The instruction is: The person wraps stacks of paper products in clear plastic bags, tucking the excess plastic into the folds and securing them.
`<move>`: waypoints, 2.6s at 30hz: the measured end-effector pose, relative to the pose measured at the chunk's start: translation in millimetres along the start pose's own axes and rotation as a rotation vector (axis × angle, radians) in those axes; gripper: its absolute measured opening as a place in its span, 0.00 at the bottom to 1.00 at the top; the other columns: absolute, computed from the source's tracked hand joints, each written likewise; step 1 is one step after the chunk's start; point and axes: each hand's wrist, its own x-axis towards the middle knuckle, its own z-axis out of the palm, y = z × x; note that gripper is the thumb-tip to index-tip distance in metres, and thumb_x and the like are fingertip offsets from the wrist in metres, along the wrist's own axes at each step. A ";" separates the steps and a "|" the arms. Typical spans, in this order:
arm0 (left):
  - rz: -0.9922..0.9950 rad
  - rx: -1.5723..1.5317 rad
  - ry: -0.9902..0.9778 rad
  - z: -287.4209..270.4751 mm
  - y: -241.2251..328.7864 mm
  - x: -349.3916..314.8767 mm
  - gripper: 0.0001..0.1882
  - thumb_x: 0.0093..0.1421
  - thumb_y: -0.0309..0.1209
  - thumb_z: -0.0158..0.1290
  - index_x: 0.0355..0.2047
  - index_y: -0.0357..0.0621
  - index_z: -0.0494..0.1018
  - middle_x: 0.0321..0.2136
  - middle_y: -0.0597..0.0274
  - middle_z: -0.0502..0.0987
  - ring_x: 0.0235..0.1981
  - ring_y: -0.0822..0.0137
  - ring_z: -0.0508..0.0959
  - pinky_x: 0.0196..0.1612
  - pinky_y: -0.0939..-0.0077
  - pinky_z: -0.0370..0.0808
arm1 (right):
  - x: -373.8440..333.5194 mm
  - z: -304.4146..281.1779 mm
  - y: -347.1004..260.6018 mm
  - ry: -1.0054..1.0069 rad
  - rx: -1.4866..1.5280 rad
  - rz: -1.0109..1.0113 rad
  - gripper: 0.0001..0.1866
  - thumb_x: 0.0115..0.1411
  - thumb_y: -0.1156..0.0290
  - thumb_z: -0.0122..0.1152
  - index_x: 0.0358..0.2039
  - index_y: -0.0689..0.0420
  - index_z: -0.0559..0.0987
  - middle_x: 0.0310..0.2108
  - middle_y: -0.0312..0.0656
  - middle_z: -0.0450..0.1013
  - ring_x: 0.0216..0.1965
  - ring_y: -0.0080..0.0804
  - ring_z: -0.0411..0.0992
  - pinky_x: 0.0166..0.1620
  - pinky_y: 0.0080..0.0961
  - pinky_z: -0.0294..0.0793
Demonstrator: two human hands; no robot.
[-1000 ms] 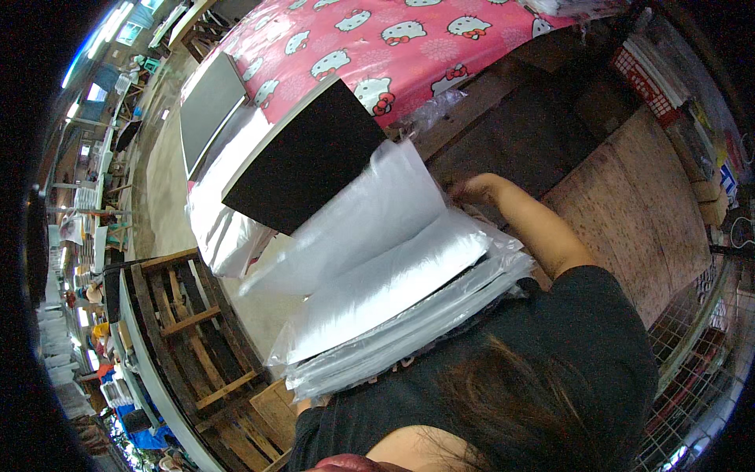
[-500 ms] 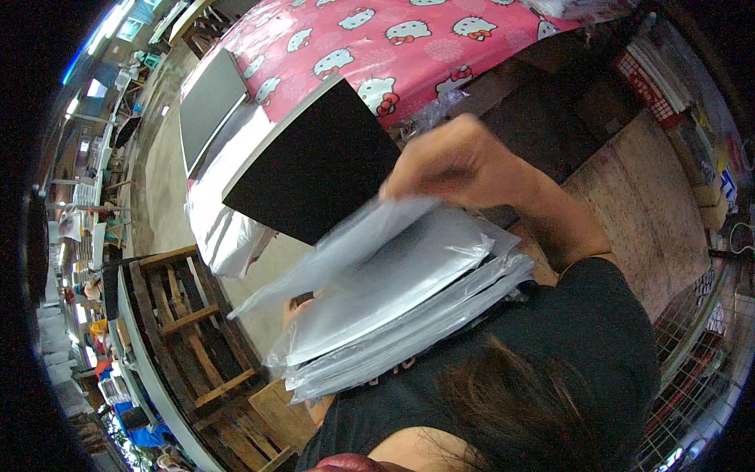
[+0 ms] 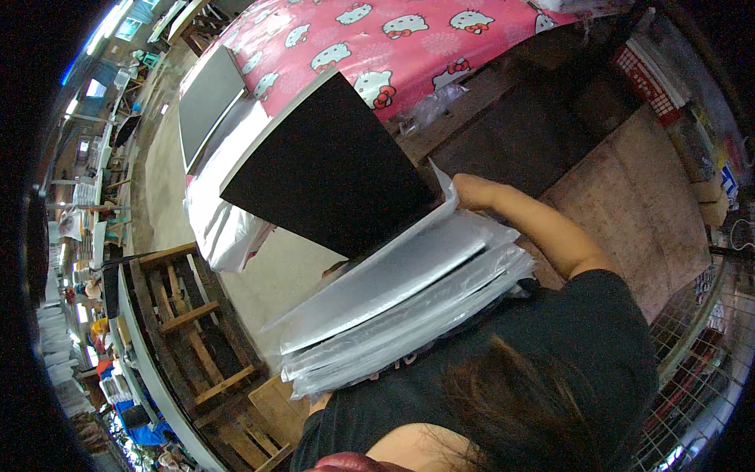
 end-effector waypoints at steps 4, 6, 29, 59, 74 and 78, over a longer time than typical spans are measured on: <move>0.026 0.045 -0.020 1.9 9.4 6.8 0.12 0.55 0.31 0.53 0.37 0.40 0.70 0.33 0.56 0.72 0.37 0.60 0.71 0.40 0.69 0.68 | 16.4 -34.6 -2.1 -0.226 -0.338 0.171 0.12 0.49 0.65 0.60 0.34 0.55 0.80 0.32 0.48 0.76 0.34 0.46 0.75 0.38 0.36 0.73; 0.030 0.068 -0.022 1.4 11.2 10.3 0.12 0.55 0.32 0.53 0.38 0.40 0.70 0.34 0.55 0.72 0.38 0.59 0.71 0.41 0.68 0.68 | 29.9 -76.1 -33.0 -0.371 -0.533 0.222 0.13 0.52 0.64 0.57 0.37 0.52 0.81 0.34 0.46 0.77 0.35 0.44 0.76 0.39 0.35 0.74; 0.970 0.263 0.861 -165.5 163.4 -38.8 0.06 0.55 0.23 0.52 0.35 0.42 0.72 0.29 0.56 0.77 0.31 0.59 0.77 0.36 0.71 0.72 | 69.4 -150.5 -205.4 -0.098 0.053 -0.584 0.19 0.58 0.61 0.57 0.45 0.60 0.76 0.44 0.48 0.72 0.48 0.43 0.70 0.51 0.32 0.68; 0.970 0.309 1.265 -208.8 353.6 -186.2 0.09 0.61 0.30 0.46 0.31 0.37 0.71 0.23 0.54 0.73 0.23 0.61 0.73 0.29 0.70 0.70 | 86.1 -182.0 -305.6 1.060 -0.258 -0.827 0.30 0.52 0.63 0.63 0.54 0.58 0.67 0.49 0.47 0.68 0.48 0.44 0.68 0.51 0.34 0.68; 0.604 -0.778 0.036 -146.8 234.2 -136.0 0.20 0.57 0.36 0.53 0.48 0.39 0.68 0.40 0.63 0.74 0.44 0.66 0.72 0.52 0.69 0.67 | 79.4 -136.4 -255.2 -0.081 0.763 -0.204 0.13 0.57 0.69 0.53 0.38 0.66 0.77 0.32 0.40 0.76 0.35 0.24 0.72 0.40 0.24 0.70; 0.559 -0.943 -0.188 -115.0 263.2 -116.8 0.21 0.55 0.31 0.56 0.48 0.38 0.67 0.43 0.59 0.73 0.44 0.64 0.73 0.48 0.66 0.70 | 92.6 -121.1 -251.8 -0.060 0.810 -0.060 0.14 0.56 0.68 0.56 0.39 0.65 0.77 0.34 0.43 0.76 0.36 0.27 0.72 0.43 0.25 0.69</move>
